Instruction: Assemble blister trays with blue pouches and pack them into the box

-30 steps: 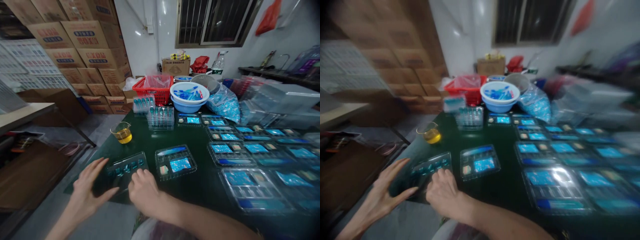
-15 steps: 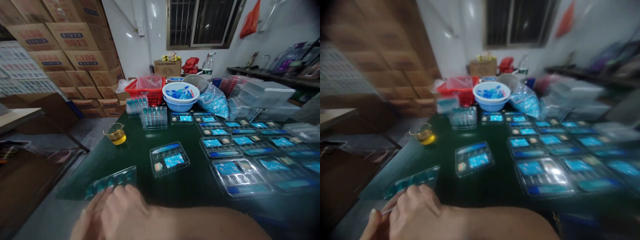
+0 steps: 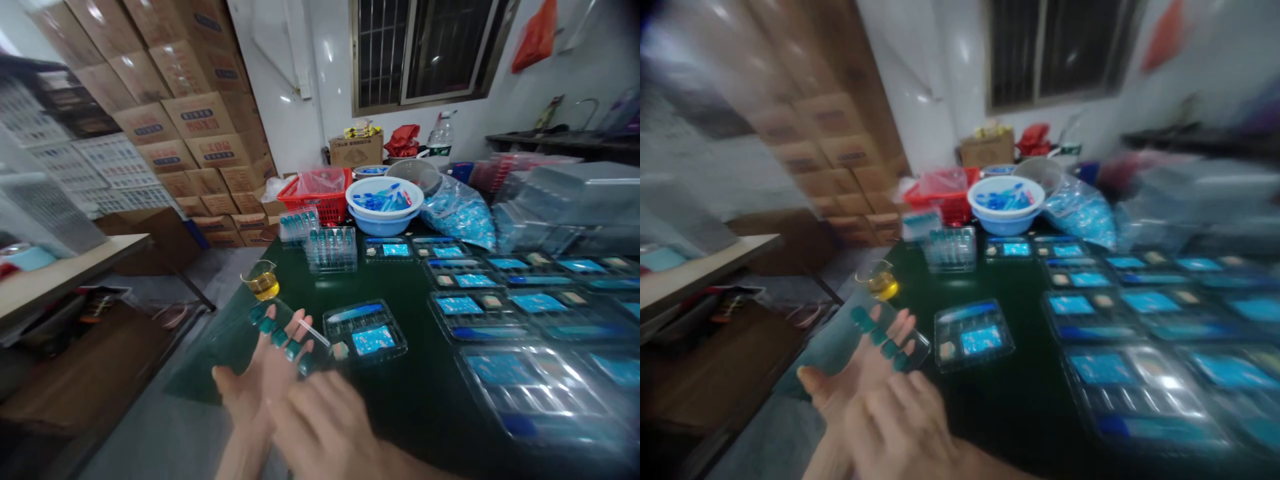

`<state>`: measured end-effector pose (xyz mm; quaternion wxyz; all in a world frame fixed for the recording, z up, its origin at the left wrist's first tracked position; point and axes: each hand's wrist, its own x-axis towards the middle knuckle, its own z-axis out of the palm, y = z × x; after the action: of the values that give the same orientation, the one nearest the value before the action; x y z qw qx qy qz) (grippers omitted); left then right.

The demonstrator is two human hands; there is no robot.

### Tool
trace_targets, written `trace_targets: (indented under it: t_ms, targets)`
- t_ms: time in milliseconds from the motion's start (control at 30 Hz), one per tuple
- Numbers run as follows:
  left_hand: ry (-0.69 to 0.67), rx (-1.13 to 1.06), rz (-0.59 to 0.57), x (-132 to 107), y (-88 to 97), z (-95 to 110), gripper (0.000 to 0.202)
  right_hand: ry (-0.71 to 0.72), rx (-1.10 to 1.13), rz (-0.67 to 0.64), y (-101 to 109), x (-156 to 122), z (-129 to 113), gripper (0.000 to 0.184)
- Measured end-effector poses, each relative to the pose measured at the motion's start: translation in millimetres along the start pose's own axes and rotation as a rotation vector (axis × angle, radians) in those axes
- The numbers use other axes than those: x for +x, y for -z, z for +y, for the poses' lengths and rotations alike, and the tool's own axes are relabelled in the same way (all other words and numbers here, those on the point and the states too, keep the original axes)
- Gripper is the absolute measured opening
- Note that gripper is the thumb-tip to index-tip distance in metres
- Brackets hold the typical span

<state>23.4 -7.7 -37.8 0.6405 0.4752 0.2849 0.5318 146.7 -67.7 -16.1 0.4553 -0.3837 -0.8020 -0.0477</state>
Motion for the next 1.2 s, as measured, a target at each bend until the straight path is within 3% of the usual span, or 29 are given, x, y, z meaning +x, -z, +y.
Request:
trace_targets:
  t_ms: [100, 200, 300, 433, 500, 633, 733, 1033, 1200]
  targets:
    - [0.053, -0.227, -0.046, 23.5, -6.6, 7.6, 0.101, -0.051, -0.096, 0.117, 24.5, -26.0, 36.7, 0.021]
    - [0.168, -0.253, -0.103, 47.3, -14.8, 13.1, 0.095, -0.192, -0.168, 0.068, 37.4, -60.6, 68.6, 0.026]
    - [0.225, -0.179, -0.174, 69.8, -24.5, 18.2, 0.087, -0.333, -0.112, 0.007, 40.9, -87.6, 84.8, 0.025]
    - [0.112, 0.186, -0.223, 92.6, -42.6, 19.9, 0.074, -0.478, -0.019, 0.007, 40.0, -100.6, 88.0, 0.024]
    - [0.032, 0.528, -0.246, 97.1, -55.2, 15.0, 0.069, -0.525, 0.015, -0.001, 39.1, -101.5, 87.8, 0.024]
    - [-0.147, 1.418, -0.296, 94.1, -75.6, -9.9, 0.077, -0.608, 0.039, -0.018, 36.4, -103.5, 89.5, 0.025]
    - [-0.226, 1.788, -0.315, 91.2, -76.8, -30.9, 0.079, -0.636, 0.066, -0.045, 34.7, -105.9, 91.5, 0.025]
    - [-0.233, 1.948, -0.421, 90.4, -75.1, -41.8, 0.089, -0.631, 0.105, -0.072, 30.0, -110.7, 99.8, 0.023]
    - [-0.157, 1.932, -0.556, 89.1, -70.4, -50.4, 0.096, -0.616, 0.123, -0.084, 29.3, -112.4, 101.8, 0.02]
